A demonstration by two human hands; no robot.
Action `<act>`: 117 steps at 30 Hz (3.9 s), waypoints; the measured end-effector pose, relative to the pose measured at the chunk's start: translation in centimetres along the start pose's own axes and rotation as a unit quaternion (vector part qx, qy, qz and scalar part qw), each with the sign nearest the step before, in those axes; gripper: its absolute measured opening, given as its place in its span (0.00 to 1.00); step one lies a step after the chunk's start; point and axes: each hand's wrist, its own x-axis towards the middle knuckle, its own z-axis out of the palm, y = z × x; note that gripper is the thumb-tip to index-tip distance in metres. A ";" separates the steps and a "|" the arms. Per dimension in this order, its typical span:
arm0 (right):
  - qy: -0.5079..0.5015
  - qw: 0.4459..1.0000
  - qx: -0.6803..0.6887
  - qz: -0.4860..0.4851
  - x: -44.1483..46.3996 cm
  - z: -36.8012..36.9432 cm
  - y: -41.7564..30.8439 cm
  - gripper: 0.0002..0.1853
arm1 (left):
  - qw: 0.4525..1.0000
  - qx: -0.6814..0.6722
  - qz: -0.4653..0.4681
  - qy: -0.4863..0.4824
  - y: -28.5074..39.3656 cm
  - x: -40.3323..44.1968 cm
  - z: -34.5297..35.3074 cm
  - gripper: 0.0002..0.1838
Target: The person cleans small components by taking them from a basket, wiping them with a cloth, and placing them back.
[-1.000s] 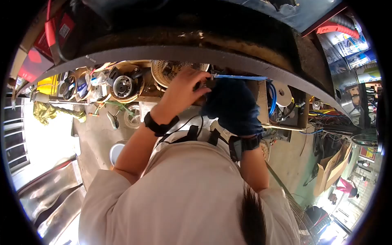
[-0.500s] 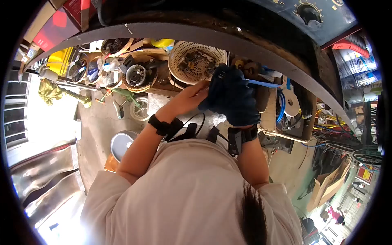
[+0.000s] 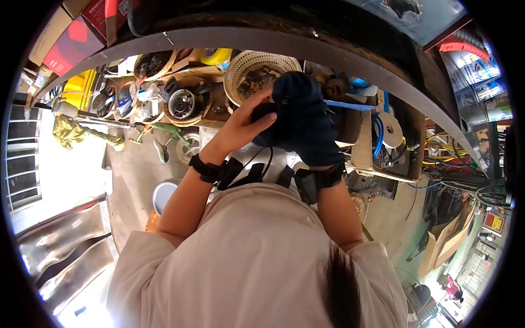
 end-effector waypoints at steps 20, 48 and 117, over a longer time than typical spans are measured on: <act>-0.112 0.970 -0.215 0.004 -2.1 0.6 -1.9 0.19 | 0.967 0.243 0.068 0.022 -0.3 -0.1 0.6 0.14; 0.006 0.997 -0.044 0.055 -5.9 -1.6 1.7 0.15 | 0.981 0.058 -0.175 -0.056 -3.8 2.7 2.8 0.14; 0.030 0.850 0.421 0.314 -5.8 -0.1 4.3 0.28 | 0.995 0.081 -0.042 0.034 -1.2 1.3 0.0 0.12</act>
